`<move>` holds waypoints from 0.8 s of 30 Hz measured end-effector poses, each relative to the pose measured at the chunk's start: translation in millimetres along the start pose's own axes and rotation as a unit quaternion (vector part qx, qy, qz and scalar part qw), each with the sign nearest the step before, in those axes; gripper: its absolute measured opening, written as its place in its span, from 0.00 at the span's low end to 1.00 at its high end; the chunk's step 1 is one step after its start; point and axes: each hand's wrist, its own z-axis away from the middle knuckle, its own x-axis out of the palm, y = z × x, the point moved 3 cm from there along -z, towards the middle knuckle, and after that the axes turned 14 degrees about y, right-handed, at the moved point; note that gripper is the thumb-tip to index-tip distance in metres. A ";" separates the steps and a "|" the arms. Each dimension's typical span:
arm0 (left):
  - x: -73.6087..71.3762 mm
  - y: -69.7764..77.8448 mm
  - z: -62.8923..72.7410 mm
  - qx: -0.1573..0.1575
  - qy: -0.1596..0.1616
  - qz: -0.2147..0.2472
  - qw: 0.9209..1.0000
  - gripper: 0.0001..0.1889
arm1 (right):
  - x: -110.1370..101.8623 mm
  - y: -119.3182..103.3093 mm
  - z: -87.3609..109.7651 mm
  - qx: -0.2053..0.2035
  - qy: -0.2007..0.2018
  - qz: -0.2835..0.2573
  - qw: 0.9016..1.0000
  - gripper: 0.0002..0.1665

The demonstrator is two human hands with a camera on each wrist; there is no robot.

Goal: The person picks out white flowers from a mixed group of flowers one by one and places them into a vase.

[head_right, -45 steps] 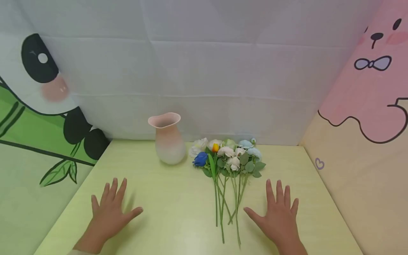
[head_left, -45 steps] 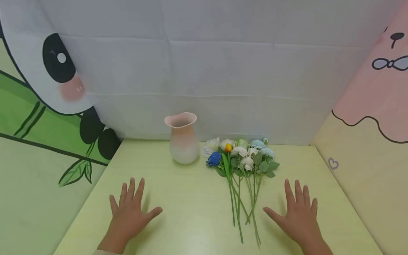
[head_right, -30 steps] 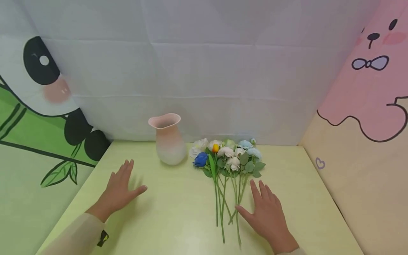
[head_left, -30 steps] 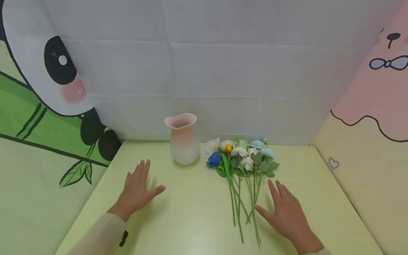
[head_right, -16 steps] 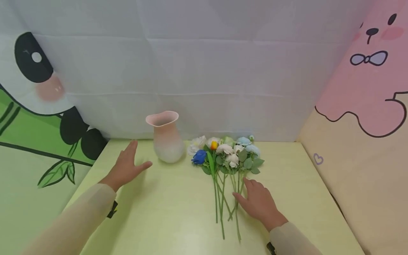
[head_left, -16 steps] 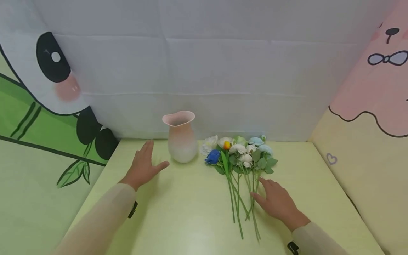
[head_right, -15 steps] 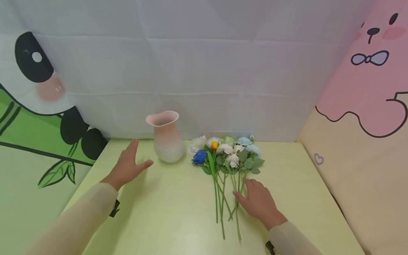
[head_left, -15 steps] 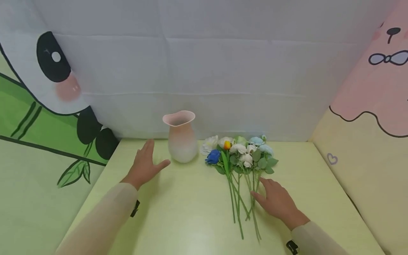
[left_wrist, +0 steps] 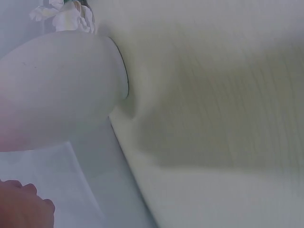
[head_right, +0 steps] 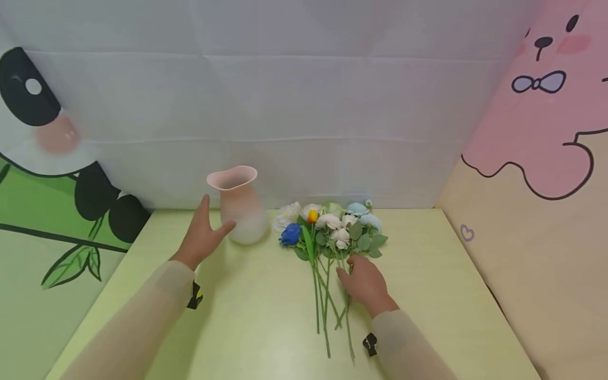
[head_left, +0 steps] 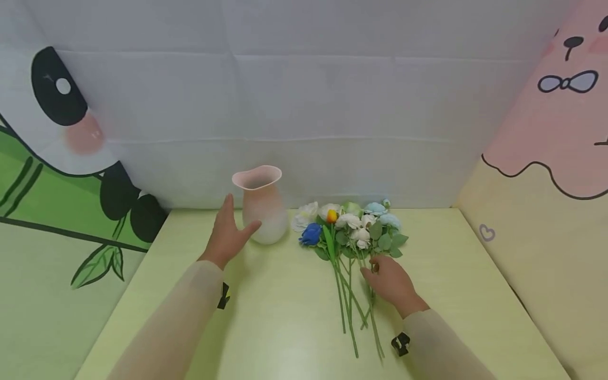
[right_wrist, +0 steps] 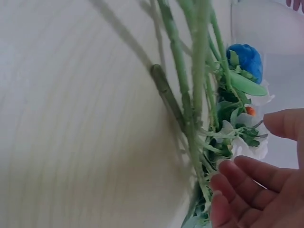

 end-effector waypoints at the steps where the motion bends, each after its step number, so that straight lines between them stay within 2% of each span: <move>1: 0.7 1.2 -1.6 -0.001 0.000 0.005 1.000 0.61 | 1.4 0.0 -1.4 0.002 -0.002 0.005 1.000 0.29; 9: 5.7 3.7 -14.1 -0.019 -0.002 0.019 1.000 0.62 | 16.3 4.1 -13.7 0.019 -0.018 0.029 0.999 0.14; 15: 10.1 -1.4 -21.0 -0.026 -0.003 0.016 1.000 0.64 | 26.4 0.1 -19.7 0.021 -0.033 0.062 0.997 0.26; 19: 16.6 -5.3 -25.0 -0.032 0.003 0.028 0.999 0.65 | 29.2 -0.9 -21.4 0.025 -0.038 0.080 0.996 0.25; 24: 25.3 -3.0 -29.2 -0.037 0.014 0.066 0.997 0.63 | 31.3 5.3 -23.7 0.040 -0.037 0.099 0.994 0.20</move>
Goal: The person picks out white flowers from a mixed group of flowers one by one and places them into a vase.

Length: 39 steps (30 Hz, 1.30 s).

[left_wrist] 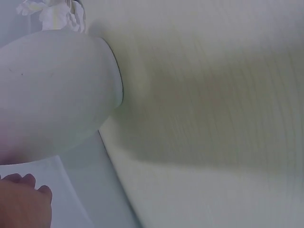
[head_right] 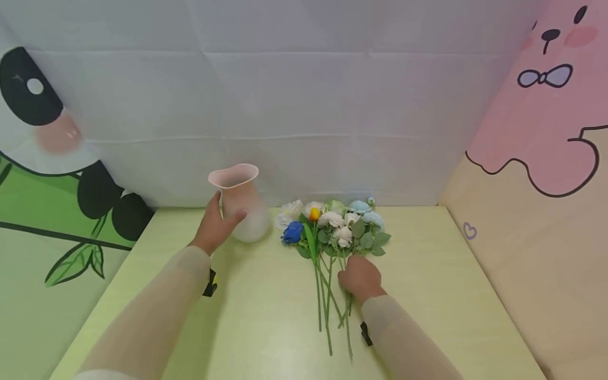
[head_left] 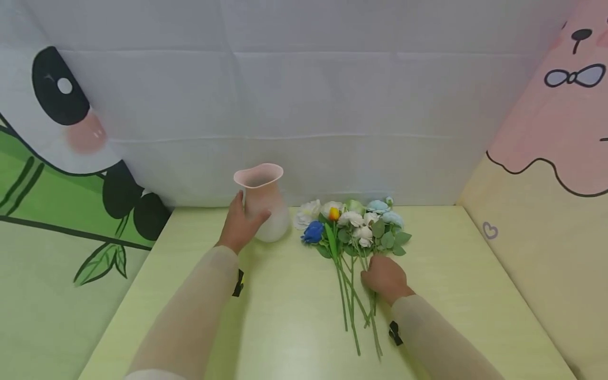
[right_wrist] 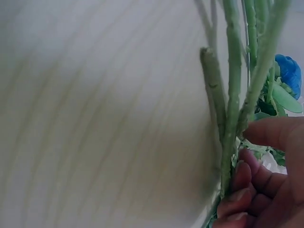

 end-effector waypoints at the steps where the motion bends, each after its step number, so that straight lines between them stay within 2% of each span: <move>1: 1.3 1.4 -1.1 0.000 0.003 0.007 1.000 0.62 | 0.0 1.1 -0.5 0.003 0.001 0.001 1.000 0.19; 5: 2.2 8.9 -4.1 -0.013 0.013 0.029 0.999 0.59 | -1.3 2.3 -1.0 0.003 0.002 0.001 1.000 0.17; 8: 2.6 11.5 -5.2 -0.022 0.009 0.045 0.999 0.59 | -3.3 1.0 0.7 0.002 0.001 0.002 1.000 0.17; 14: -1.2 6.8 -6.1 -0.036 -0.002 0.065 0.997 0.57 | -3.2 -4.8 1.6 -0.018 0.003 0.016 1.000 0.18; 17: 0.8 6.2 -7.8 -0.028 0.004 0.079 0.997 0.54 | -3.1 -5.8 0.8 -0.026 0.008 0.017 0.999 0.18; 25: 17.7 6.8 -4.3 -0.017 0.020 0.139 0.990 0.45 | -4.8 0.7 2.6 -0.023 0.013 0.020 0.999 0.17; 29: 20.5 5.4 -3.7 -0.011 0.027 0.140 0.990 0.44 | -4.6 1.6 3.3 -0.025 0.009 0.011 1.000 0.19; 39: 20.6 6.5 -6.9 0.005 0.014 0.142 0.990 0.44 | 0.0 7.1 -1.7 -0.001 0.005 -0.020 1.000 0.24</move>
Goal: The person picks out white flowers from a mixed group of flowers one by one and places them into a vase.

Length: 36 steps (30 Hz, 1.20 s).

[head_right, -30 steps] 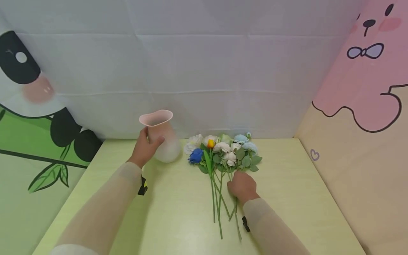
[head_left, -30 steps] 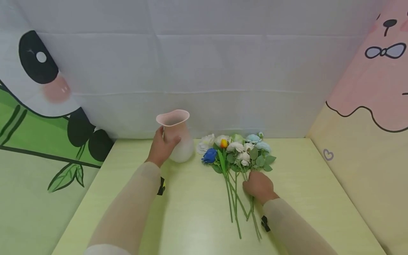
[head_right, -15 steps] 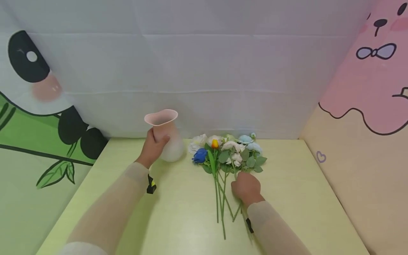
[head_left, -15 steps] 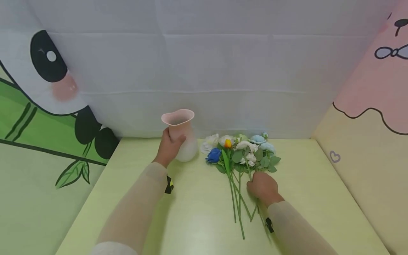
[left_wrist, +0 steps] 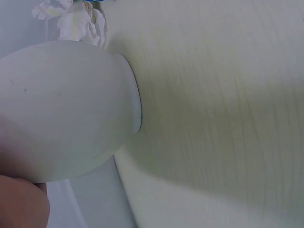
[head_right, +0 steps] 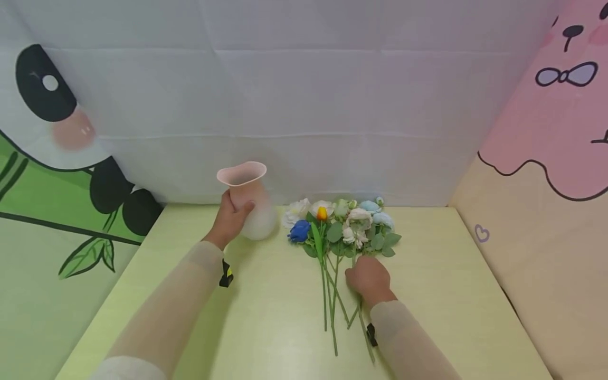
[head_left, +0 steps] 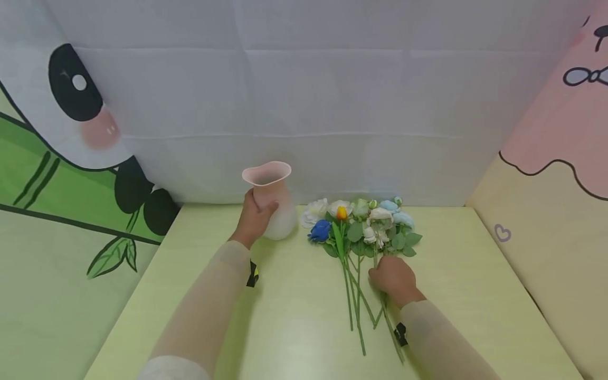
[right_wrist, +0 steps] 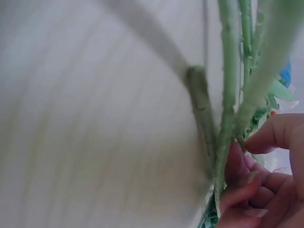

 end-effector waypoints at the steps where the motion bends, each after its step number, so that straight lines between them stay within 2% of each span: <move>1: 0.1 -0.2 -0.1 -0.001 0.003 0.000 1.000 0.44 | -0.5 0.5 -0.5 0.003 0.000 -0.006 1.000 0.23; 15: 1.7 3.0 -2.4 -0.003 0.027 -0.009 1.000 0.44 | -6.8 3.1 -7.6 0.035 -0.003 -0.074 0.997 0.26; 27: 0.3 -2.3 -2.7 0.000 0.030 -0.004 1.000 0.46 | -7.5 1.7 -10.0 0.021 -0.003 -0.093 0.995 0.26; 36: 4.2 -2.6 -0.4 -0.007 0.030 -0.006 1.000 0.44 | -16.3 3.6 -5.3 0.044 -0.002 -0.124 0.991 0.23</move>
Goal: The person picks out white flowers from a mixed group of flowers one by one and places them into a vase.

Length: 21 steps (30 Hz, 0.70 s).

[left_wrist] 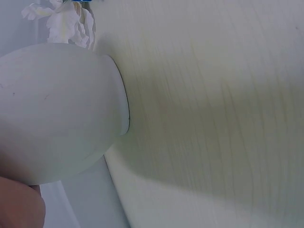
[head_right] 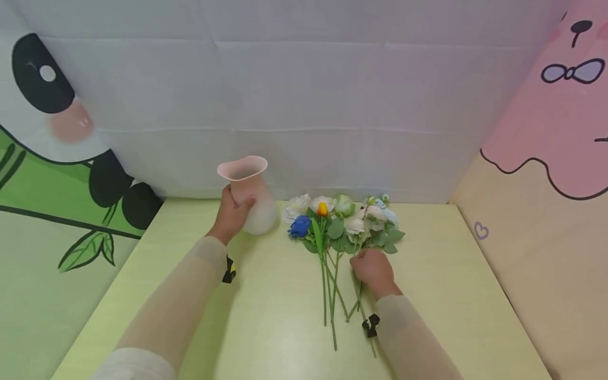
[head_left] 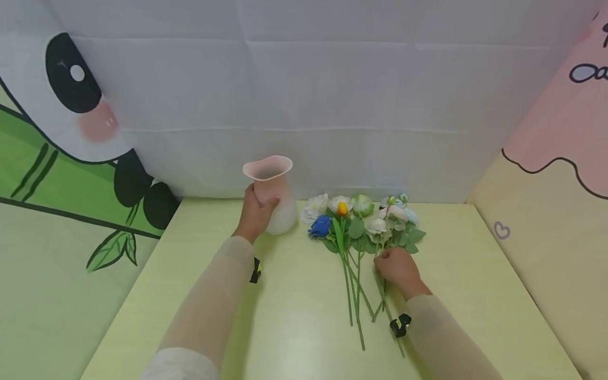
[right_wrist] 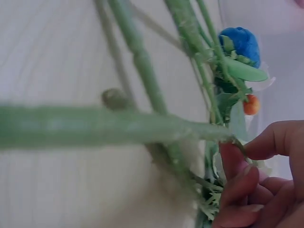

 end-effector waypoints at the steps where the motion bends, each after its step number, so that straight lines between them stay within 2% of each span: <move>1: 0.2 0.4 0.4 0.001 0.001 0.000 1.000 0.44 | -2.3 -0.9 1.2 0.005 0.000 -0.006 1.000 0.22; 5: 1.5 1.7 1.3 0.005 0.006 0.006 1.000 0.44 | -12.6 -6.2 5.7 0.013 0.002 -0.023 1.000 0.14; 8: 2.7 2.6 2.0 0.002 0.003 0.011 1.000 0.44 | -20.9 -11.7 8.8 0.003 0.007 -0.032 0.999 0.16; 13: 2.3 3.0 2.3 -0.005 0.002 0.008 1.000 0.44 | -32.7 -24.8 11.2 -0.024 0.012 -0.070 0.997 0.18; 21: 2.0 1.8 1.6 -0.006 0.002 0.000 1.000 0.44 | -54.3 -49.1 15.0 -0.087 0.005 -0.134 0.987 0.20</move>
